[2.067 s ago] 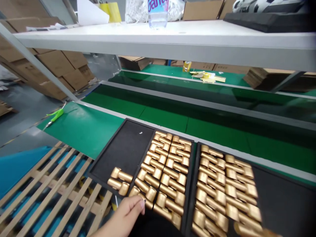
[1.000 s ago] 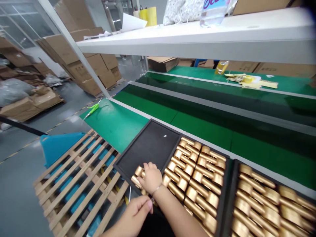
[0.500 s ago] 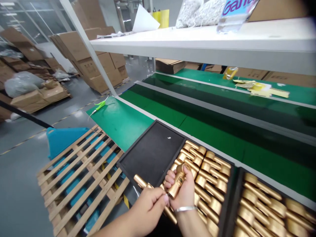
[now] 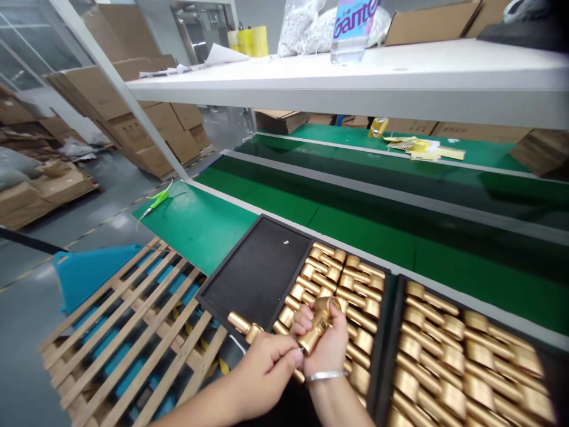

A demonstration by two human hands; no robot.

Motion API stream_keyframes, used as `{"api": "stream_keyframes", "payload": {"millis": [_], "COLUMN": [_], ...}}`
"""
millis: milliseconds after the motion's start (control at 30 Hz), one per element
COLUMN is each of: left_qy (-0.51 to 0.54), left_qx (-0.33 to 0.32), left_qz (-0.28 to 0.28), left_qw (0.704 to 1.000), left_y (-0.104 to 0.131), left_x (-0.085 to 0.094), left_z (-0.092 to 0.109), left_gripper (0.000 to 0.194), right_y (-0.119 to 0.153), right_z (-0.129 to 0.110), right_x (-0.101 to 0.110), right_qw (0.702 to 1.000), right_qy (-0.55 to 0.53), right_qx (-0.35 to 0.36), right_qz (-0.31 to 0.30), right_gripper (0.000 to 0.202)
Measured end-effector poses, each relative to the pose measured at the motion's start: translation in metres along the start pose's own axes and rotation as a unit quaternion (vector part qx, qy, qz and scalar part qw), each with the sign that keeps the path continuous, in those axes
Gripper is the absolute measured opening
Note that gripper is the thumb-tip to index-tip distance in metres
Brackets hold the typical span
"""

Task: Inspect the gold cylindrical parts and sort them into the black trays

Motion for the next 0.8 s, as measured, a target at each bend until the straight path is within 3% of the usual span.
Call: {"api": "stream_keyframes", "payload": {"millis": [133,233,367,500,800], "left_qy": [-0.016,0.009,0.085,0.108,0.07], "left_qx": [0.006,0.052,0.081,0.066,0.046], "left_qz": [0.02,0.019,0.016,-0.013,-0.055], "left_qw": [1.0,0.998,0.993,0.992,0.995], "left_y": [0.002,0.0,-0.001,-0.001,-0.009], "left_x": [-0.002,-0.006,-0.011,-0.015,-0.023], "left_z": [0.002,0.0,-0.001,0.005,0.004], "left_gripper": [0.032,0.032,0.036,0.035,0.033], "right_y": [0.002,0.009,0.023,0.032,0.027], "right_z": [-0.003,-0.005,-0.005,-0.005,-0.017], "right_x": [-0.002,-0.004,-0.005,-0.004,0.008], "right_qw": [0.999,0.993,0.973,0.97,0.977], "right_qy": [0.023,0.04,0.064,0.074,0.065], "right_qx": [0.022,0.106,0.207,0.211,0.194], "right_qz": [-0.019,-0.016,-0.08,-0.099,-0.059], "right_gripper": [0.035,0.031,0.019,0.019,0.024]}}
Point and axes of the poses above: each hand's wrist, its own y-axis away from the middle knuckle, its own x-axis out of the back of the hand, z = x × y, the point moved 2 cm from there along -y, towards the middle knuckle, and after that the axes turned 6 degrees about x, right-handed, at the moved point
